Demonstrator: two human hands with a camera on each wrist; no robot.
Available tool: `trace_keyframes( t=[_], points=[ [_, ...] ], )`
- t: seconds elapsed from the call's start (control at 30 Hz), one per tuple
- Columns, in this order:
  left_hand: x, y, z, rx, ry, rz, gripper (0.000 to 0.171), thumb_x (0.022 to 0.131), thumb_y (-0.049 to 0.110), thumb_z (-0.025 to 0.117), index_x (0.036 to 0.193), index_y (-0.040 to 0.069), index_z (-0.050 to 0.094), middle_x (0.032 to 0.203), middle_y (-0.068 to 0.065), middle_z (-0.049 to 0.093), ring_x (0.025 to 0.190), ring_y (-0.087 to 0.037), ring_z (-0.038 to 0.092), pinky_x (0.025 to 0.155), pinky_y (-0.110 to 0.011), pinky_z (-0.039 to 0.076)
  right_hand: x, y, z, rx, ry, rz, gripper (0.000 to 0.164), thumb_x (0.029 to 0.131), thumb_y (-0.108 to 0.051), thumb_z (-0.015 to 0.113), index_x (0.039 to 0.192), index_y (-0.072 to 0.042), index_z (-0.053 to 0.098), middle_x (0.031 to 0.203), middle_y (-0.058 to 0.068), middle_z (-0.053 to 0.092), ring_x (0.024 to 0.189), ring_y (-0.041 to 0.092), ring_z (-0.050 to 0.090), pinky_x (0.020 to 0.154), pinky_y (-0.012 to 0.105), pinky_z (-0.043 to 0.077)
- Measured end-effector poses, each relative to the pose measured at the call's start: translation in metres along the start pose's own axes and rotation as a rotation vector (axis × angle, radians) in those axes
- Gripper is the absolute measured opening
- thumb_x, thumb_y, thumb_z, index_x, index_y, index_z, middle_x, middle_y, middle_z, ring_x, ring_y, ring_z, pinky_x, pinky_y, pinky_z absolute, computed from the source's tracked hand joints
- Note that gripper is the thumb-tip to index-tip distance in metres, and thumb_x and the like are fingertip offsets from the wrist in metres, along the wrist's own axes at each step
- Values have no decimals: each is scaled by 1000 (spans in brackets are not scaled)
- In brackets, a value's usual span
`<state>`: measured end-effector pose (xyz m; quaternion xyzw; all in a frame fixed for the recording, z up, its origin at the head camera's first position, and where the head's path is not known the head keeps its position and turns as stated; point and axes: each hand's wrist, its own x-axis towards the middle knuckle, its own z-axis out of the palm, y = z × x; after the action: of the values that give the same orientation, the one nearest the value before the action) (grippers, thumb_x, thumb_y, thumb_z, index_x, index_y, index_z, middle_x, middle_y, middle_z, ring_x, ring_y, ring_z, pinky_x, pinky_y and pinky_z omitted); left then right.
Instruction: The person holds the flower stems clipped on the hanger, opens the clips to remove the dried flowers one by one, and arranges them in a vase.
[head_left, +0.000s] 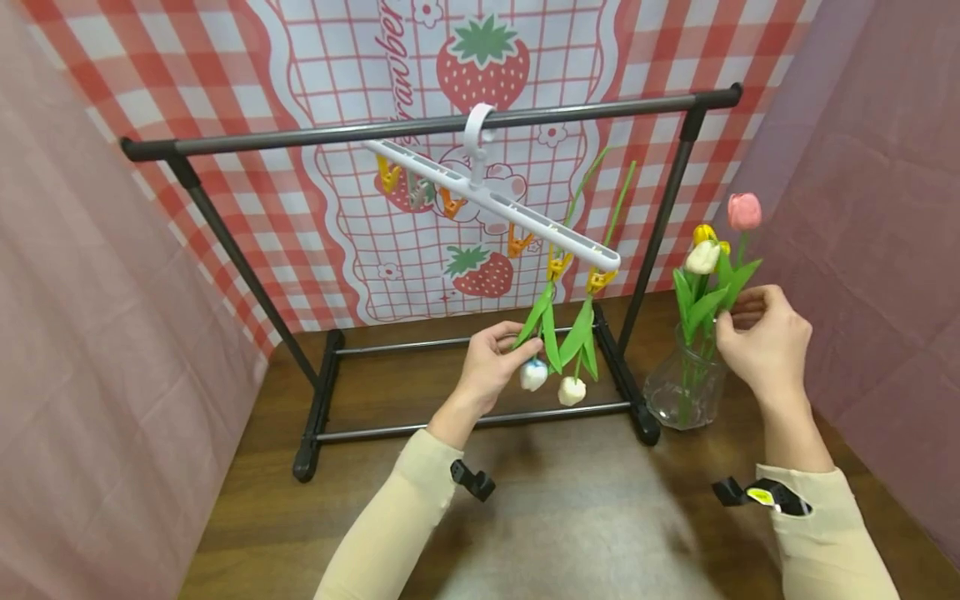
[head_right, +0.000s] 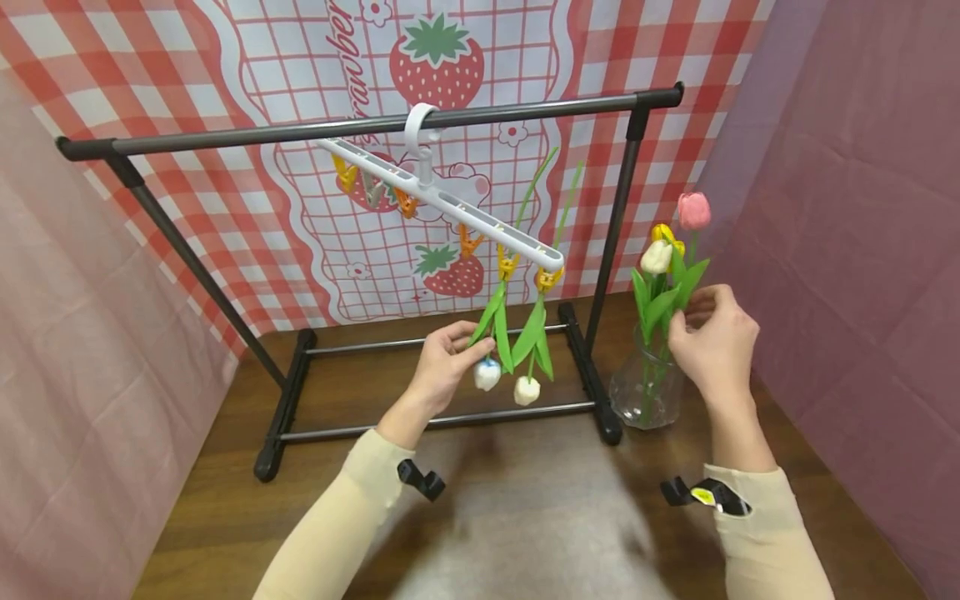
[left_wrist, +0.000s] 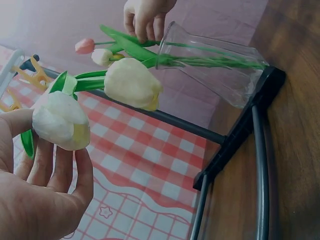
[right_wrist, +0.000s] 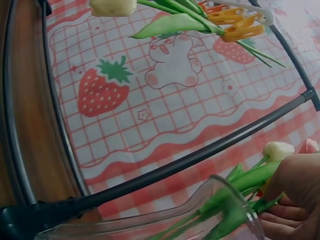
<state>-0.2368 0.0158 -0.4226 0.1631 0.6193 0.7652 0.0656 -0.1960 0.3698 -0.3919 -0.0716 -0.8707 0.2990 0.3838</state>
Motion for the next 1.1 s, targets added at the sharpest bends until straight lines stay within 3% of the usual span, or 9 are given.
trace_keyframes(
  t=[0.2,0.33,0.37,0.47,0.57,0.6,0.7,0.9,1.1],
  points=[
    [0,0,1,-5,-13,1,22,95,-1,73,114,-12,70,82,5,79,78,-8,75,81,-22,60,-4,5,1,-35,-27,29,36,91,-14,69,120,8,66,103,31,78,68,-37,36,73,2,31],
    [0,1,1,1,-17,-8,25,96,-1,73,116,-15,68,82,4,79,78,-8,74,81,-22,60,-4,1,-3,-37,50,23,40,89,-13,72,122,9,65,105,30,78,72,-37,37,79,2,32],
    [0,1,1,4,-20,-11,27,96,-1,73,117,-16,68,82,5,79,78,-8,74,82,-22,60,-3,-1,-4,-30,84,12,40,89,-13,72,122,9,66,107,30,77,76,-33,43,80,0,32],
    [0,2,1,12,-27,-15,30,96,-1,73,120,-17,66,81,8,78,78,-7,74,82,-21,59,0,-9,-8,9,187,-29,45,87,-10,73,128,8,66,116,31,73,94,-2,68,87,-3,32],
    [0,3,1,23,-29,-21,28,96,0,74,119,-15,68,81,8,78,78,-8,75,82,-22,59,5,-19,-11,41,278,-65,51,86,-11,72,135,4,66,124,30,68,110,38,68,96,8,42],
    [0,3,1,26,-29,-22,27,96,1,74,118,-14,69,82,8,78,79,-10,75,82,-22,60,6,-23,-13,55,300,-77,53,86,-12,72,137,2,66,126,29,68,113,44,66,100,14,45],
    [0,3,1,36,-24,-25,23,96,1,74,115,-11,71,83,6,79,81,-14,76,82,-23,60,10,-39,-15,85,339,-129,54,86,-17,71,138,-3,68,129,26,69,117,46,64,105,28,48],
    [2,2,2,47,-32,-18,25,97,2,74,117,-12,70,84,4,80,81,-12,75,83,-23,60,12,-82,-16,175,344,-260,47,90,-21,68,134,-4,72,125,23,73,116,42,68,104,16,47],
    [4,0,4,65,-43,-9,27,96,3,75,117,-14,70,89,-5,82,81,-10,75,84,-24,60,3,-125,-13,314,349,-321,41,90,-17,71,129,-6,76,121,18,77,112,32,72,103,18,55]
  ],
)
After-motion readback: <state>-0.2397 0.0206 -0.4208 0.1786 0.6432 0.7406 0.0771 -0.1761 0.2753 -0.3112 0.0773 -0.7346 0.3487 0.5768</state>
